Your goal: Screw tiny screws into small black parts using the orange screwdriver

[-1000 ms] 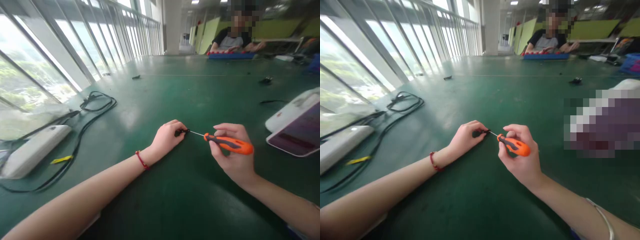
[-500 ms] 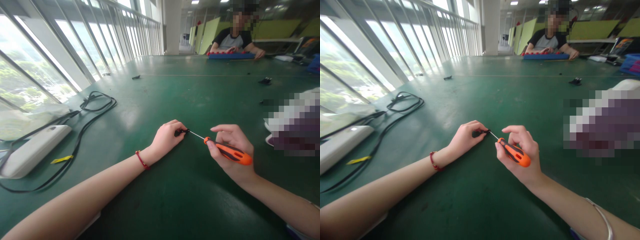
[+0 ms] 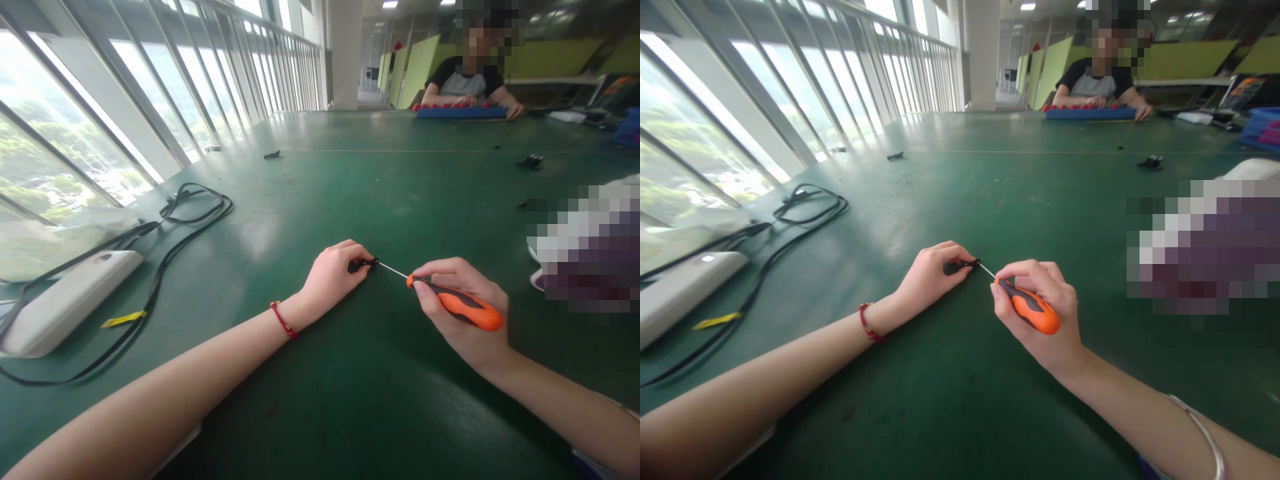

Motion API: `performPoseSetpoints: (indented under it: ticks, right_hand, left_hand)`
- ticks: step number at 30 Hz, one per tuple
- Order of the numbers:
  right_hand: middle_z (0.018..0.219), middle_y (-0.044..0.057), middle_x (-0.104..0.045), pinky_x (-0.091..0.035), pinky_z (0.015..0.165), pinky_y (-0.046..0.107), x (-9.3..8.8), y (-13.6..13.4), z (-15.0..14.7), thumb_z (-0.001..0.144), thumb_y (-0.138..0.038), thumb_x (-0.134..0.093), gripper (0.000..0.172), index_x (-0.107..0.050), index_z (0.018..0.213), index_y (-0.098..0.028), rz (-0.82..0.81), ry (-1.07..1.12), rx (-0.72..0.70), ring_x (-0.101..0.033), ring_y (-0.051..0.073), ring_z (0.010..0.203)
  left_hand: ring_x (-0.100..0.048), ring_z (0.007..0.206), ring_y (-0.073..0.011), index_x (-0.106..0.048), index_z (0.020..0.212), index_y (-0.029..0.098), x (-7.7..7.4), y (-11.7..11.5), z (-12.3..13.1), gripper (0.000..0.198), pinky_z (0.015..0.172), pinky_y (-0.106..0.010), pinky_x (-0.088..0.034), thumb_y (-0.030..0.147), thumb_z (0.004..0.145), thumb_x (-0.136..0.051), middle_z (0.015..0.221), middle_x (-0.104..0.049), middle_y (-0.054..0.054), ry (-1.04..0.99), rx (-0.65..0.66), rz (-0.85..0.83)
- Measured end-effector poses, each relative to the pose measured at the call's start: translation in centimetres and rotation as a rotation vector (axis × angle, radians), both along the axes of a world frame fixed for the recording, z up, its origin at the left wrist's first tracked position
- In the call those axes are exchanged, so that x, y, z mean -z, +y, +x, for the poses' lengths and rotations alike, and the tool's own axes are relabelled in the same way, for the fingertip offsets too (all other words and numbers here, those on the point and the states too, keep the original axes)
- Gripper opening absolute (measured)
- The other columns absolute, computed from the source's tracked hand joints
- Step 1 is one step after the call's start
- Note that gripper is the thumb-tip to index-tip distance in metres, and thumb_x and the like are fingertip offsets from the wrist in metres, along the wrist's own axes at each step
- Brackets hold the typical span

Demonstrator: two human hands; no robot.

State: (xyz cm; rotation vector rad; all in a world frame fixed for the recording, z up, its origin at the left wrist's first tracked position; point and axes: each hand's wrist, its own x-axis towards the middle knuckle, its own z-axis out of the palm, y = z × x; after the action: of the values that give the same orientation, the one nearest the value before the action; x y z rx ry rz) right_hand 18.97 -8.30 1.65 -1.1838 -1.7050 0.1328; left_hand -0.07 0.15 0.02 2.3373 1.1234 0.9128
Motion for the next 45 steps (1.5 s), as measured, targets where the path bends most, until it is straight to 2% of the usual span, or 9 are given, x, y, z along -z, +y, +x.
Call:
performPoseSetpoints:
  ticks: [6,9,12,18,23,30,35,42,45]
  right_hand:
    - [0.076,-0.002,-0.058,-0.052,0.064,0.031,-0.11,0.26,-0.12,0.074,-0.014,-0.066,0.039,-0.054,0.11,-0.025,0.09,0.126,-0.034,-0.059,0.015,0.065]
    - [0.058,-0.006,-0.054,-0.048,0.059,0.03,-0.28,0.02,-0.09,0.077,-0.018,-0.066,0.023,-0.059,0.097,-0.025,0.003,0.031,-0.023,-0.056,0.014,0.056]
    - [0.062,-0.004,-0.062,-0.048,0.059,0.028,-0.28,-0.14,-0.1,0.079,-0.019,-0.065,0.01,-0.061,0.086,-0.025,-0.001,-0.02,-0.012,-0.06,0.014,0.059]
    - [0.077,-0.003,-0.059,-0.052,0.063,0.028,-0.11,0.27,-0.1,0.074,-0.013,-0.066,0.042,-0.052,0.112,-0.025,0.061,0.123,-0.042,-0.061,0.014,0.066]
    - [0.047,-0.009,-0.047,-0.045,0.055,0.027,-0.35,0.0,-0.1,0.081,-0.021,-0.064,0.013,-0.059,0.092,-0.024,-0.044,0.014,0.002,-0.049,0.011,0.046]
    - [0.075,-0.003,-0.057,-0.052,0.062,0.029,-0.28,0.09,-0.17,0.073,-0.015,-0.067,0.044,-0.052,0.112,-0.024,0.077,0.111,-0.048,-0.06,0.015,0.065]
    - [0.053,-0.006,-0.056,-0.048,0.06,0.03,-0.12,-0.04,-0.07,0.079,-0.022,-0.066,0.013,-0.059,0.089,-0.025,-0.02,-0.001,0.009,-0.056,0.014,0.052]
    - [0.077,-0.001,-0.057,-0.052,0.064,0.032,-0.18,0.23,-0.17,0.073,-0.015,-0.068,0.041,-0.053,0.111,-0.025,0.083,0.116,-0.022,-0.06,0.016,0.067]
    - [0.061,-0.004,-0.055,-0.049,0.062,0.031,-0.32,0.02,-0.12,0.077,-0.02,-0.066,0.021,-0.058,0.096,-0.026,0.013,0.007,-0.003,-0.057,0.015,0.06]
  left_hand:
    - [-0.063,0.079,-0.0146,-0.07,0.09,0.019,0.01,0.02,-0.05,0.016,0.075,-0.027,-0.052,0.014,0.08,-0.058,0.092,-0.068,-0.002,0.005,0.004,0.001]
    - [-0.063,0.08,-0.0146,-0.07,0.089,0.019,-0.01,0.03,-0.06,0.016,0.076,-0.027,-0.052,0.014,0.08,-0.058,0.093,-0.068,-0.002,0.004,0.003,0.0]
    - [-0.063,0.08,-0.0148,-0.07,0.088,0.019,-0.12,0.0,-0.01,0.016,0.075,-0.026,-0.052,0.014,0.08,-0.058,0.093,-0.069,-0.002,0.007,-0.001,-0.003]
    - [-0.064,0.079,-0.015,-0.07,0.089,0.019,-0.24,-0.03,0.03,0.016,0.074,-0.027,-0.053,0.013,0.079,-0.058,0.093,-0.069,-0.003,0.015,-0.007,-0.004]
    - [-0.064,0.079,-0.0149,-0.07,0.089,0.019,-0.09,-0.03,-0.03,0.016,0.075,-0.027,-0.053,0.014,0.08,-0.058,0.093,-0.069,-0.003,0.011,0.004,0.002]
    - [-0.063,0.08,-0.015,-0.07,0.089,0.019,-0.18,-0.03,-0.02,0.017,0.075,-0.027,-0.053,0.013,0.079,-0.058,0.093,-0.068,-0.003,0.019,0.0,0.0]
    - [-0.063,0.079,-0.0146,-0.07,0.089,0.019,-0.11,-0.01,-0.05,0.015,0.076,-0.027,-0.053,0.014,0.08,-0.058,0.093,-0.068,-0.003,0.006,0.002,-0.001]
    - [-0.063,0.08,-0.015,-0.07,0.089,0.019,-0.15,-0.06,-0.05,0.016,0.075,-0.027,-0.053,0.014,0.08,-0.058,0.093,-0.068,-0.003,0.014,-0.003,-0.009]
    - [-0.064,0.08,-0.0151,-0.07,0.089,0.019,-0.15,-0.04,-0.04,0.015,0.076,-0.027,-0.053,0.014,0.08,-0.059,0.093,-0.069,-0.003,0.01,-0.005,-0.006]
